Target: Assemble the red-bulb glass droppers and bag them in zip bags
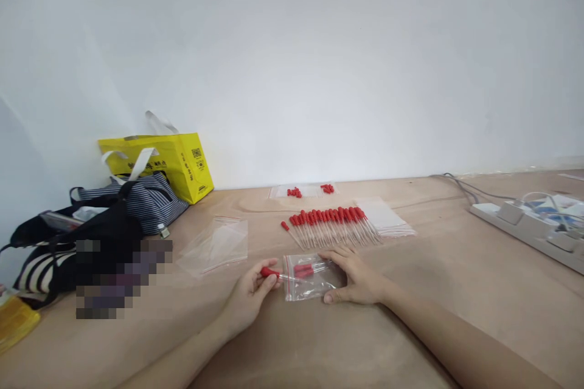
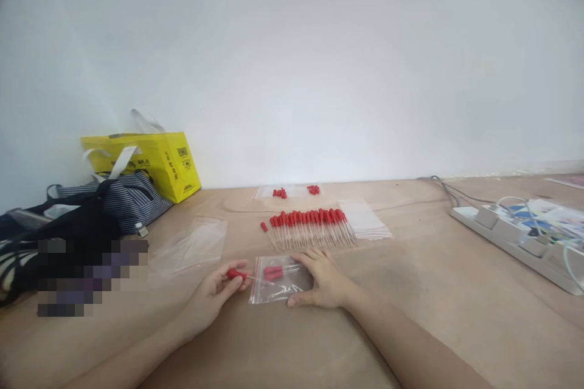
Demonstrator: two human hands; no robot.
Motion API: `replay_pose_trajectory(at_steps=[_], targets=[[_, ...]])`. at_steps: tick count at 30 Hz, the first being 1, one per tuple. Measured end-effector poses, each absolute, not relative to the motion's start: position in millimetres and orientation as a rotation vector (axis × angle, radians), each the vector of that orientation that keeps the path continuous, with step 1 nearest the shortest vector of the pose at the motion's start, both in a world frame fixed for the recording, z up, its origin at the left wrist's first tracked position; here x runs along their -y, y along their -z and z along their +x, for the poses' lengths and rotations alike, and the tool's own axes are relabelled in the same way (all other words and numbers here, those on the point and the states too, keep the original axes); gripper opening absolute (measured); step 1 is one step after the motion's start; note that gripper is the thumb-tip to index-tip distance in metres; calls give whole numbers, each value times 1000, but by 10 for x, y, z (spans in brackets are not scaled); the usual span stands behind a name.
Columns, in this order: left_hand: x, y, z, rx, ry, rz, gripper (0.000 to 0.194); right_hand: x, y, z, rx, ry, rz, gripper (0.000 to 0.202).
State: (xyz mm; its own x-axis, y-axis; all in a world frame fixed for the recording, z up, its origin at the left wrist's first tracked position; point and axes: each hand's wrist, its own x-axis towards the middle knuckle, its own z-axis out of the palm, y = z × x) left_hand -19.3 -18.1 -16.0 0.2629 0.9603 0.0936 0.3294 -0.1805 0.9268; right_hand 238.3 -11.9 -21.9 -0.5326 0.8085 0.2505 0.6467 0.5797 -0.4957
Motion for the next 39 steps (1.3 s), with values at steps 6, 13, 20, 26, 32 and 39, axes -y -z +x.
replay_pose_trajectory(at_steps=[6,13,20,26,32,39], targets=[[241,48,-125,-1179,-634,2176,28,117,221,2381,2356,-468,-1163,81],[108,18,-62,-1110,-553,2006,29,128,218,2360,2332,-494,-1153,80],[66,-95,-126,-905,-433,1881,26,70,226,2558,2277,-645,-1055,84],[50,20,-14,-1060,-514,1845,25,46,261,2595,2266,-660,-1039,83],[59,163,100,-1260,-645,2021,14,69,287,2491,2260,-661,-1048,84],[-250,14,-123,-1100,-381,2245,19,135,241,2400,2244,-615,-1099,82]])
